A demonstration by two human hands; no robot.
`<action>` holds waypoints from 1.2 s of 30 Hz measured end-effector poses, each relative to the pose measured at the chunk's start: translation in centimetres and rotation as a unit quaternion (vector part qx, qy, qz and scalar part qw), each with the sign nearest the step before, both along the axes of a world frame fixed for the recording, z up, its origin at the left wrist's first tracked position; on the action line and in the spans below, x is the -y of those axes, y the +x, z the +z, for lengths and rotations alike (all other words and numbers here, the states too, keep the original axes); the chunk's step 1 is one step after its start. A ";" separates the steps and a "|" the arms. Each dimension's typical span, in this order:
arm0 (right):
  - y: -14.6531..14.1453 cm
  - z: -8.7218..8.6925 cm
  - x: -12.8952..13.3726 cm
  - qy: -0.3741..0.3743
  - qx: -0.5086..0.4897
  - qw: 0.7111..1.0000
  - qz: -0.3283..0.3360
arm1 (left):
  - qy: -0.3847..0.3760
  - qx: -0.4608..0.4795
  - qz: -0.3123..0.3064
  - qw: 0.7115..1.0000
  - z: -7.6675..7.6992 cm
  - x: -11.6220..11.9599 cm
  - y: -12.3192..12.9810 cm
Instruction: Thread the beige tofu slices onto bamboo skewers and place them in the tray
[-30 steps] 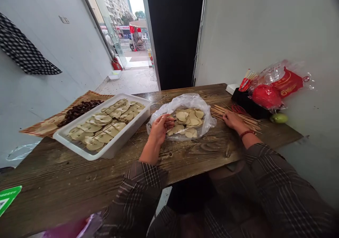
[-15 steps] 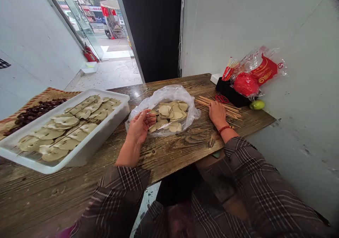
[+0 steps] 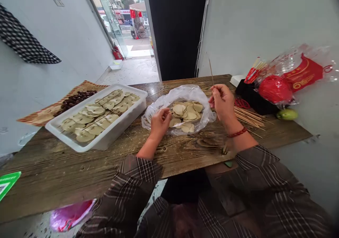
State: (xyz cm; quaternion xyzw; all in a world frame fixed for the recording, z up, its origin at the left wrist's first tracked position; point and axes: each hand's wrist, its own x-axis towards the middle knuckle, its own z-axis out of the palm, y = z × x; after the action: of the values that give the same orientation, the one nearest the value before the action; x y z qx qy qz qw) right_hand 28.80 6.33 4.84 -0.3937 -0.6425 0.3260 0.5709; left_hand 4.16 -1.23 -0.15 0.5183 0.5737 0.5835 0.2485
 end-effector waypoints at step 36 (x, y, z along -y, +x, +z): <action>-7.2 -3.9 3.6 -0.084 0.117 0.955 0.259 | -0.064 0.417 -0.049 0.905 2.8 0.3 -0.9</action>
State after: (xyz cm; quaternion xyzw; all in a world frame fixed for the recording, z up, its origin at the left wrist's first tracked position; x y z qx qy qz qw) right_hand 21.56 2.77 0.91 -0.2956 -0.7552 0.4672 0.3522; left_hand 3.30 -1.50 2.62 0.2383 0.4280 0.6952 0.5260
